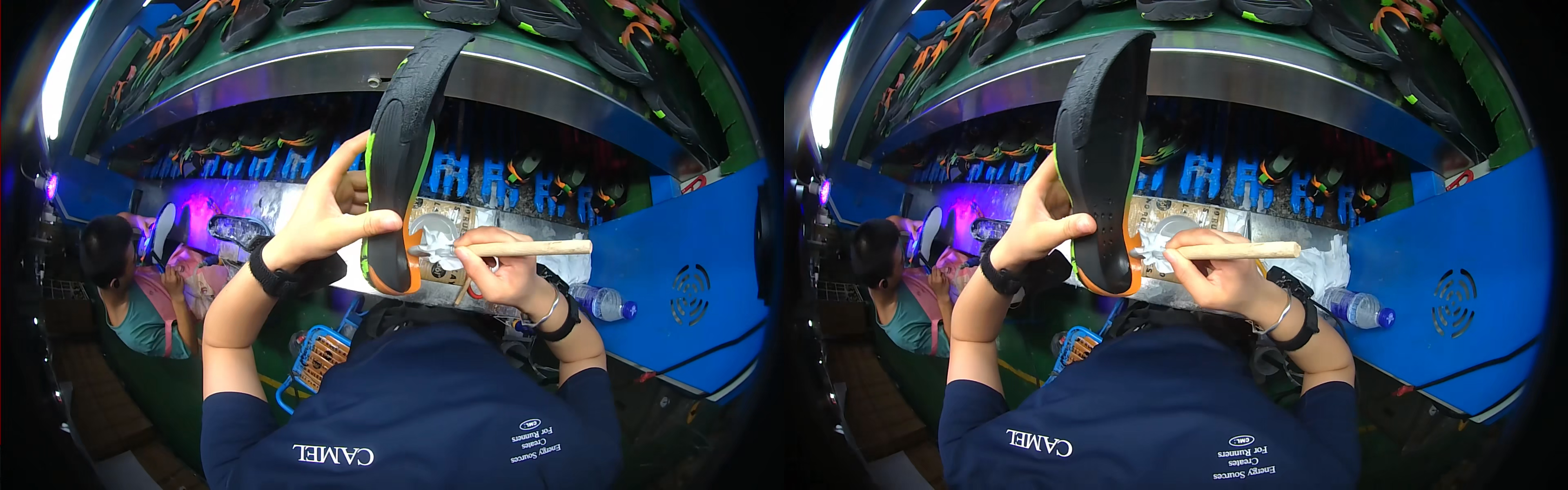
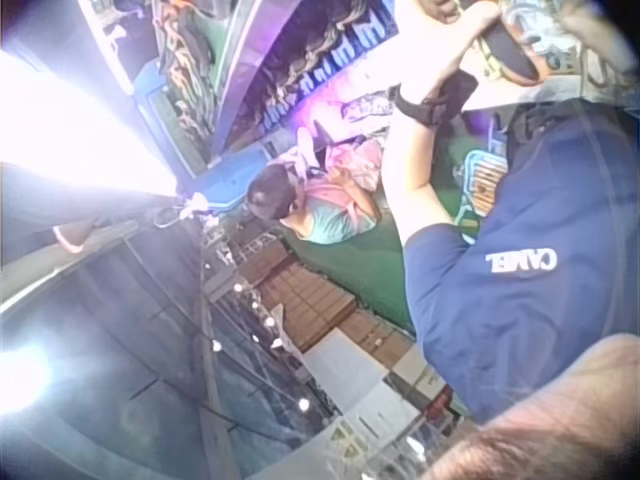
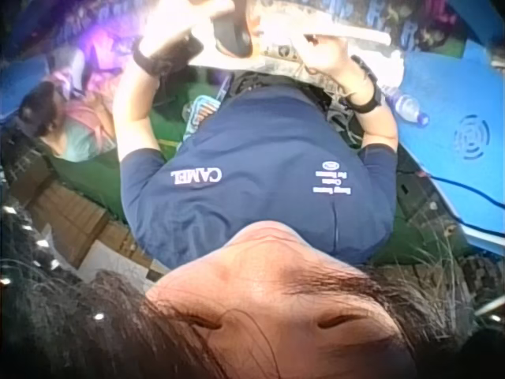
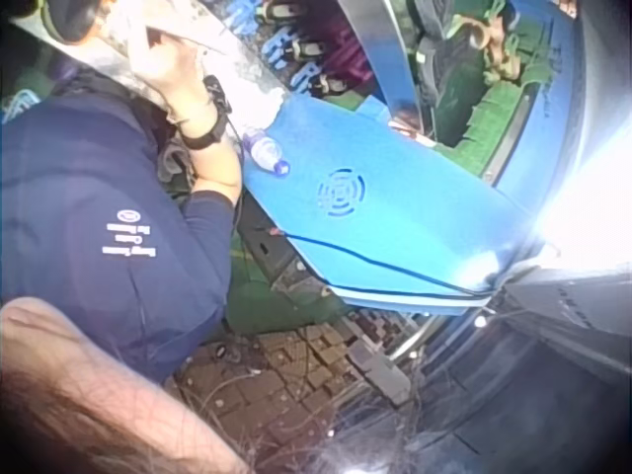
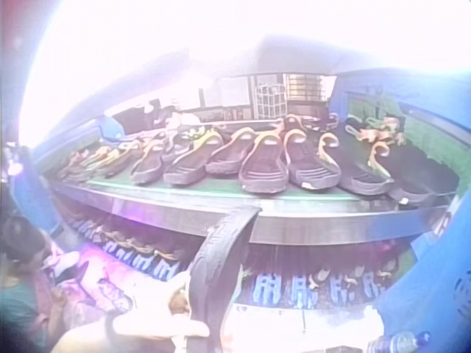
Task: Apply adhesive to the outer rim of shoe soles using a brush on a production line.
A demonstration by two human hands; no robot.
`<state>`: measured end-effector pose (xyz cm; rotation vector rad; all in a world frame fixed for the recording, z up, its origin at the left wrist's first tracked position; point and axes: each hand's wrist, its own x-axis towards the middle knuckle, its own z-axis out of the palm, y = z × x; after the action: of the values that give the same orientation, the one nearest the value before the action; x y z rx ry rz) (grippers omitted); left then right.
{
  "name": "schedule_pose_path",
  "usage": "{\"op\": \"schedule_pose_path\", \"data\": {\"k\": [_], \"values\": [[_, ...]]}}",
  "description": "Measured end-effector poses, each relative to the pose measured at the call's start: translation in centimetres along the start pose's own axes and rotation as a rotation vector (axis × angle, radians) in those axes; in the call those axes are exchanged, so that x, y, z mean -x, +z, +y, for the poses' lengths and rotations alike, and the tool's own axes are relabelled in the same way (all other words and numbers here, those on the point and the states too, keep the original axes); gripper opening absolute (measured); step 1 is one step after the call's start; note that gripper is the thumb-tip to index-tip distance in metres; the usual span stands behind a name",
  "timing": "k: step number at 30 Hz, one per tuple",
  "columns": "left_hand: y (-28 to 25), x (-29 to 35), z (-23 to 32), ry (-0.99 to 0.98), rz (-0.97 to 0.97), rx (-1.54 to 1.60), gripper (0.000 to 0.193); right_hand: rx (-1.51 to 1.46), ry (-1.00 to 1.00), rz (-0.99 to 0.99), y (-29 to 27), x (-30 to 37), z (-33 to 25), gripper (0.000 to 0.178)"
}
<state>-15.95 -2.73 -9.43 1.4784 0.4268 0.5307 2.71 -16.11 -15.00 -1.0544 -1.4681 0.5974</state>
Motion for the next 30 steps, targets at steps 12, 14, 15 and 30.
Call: {"op": "schedule_pose_path", "data": {"k": [12, 14, 15, 30], "values": [[-0.2, -0.2, -1.1, -0.038, -0.017, 0.056, 0.079, 0.186, -0.125, 0.121, -0.7, -2.7, 0.3, 0.004], [-0.1, -0.2, -1.0, -0.032, -0.025, 0.050, 0.079, 0.147, -0.090, 0.165, -1.1, -3.1, 0.2, 0.003], [0.0, -0.1, -0.9, -0.061, -0.057, 0.085, 0.078, 0.148, -0.066, 0.183, -1.3, -3.2, 0.5, 0.004], [1.8, -0.6, 0.1, -0.113, -0.037, 0.108, 0.074, 0.086, -0.068, 0.026, -1.6, -1.0, -0.9, 0.004]]}}
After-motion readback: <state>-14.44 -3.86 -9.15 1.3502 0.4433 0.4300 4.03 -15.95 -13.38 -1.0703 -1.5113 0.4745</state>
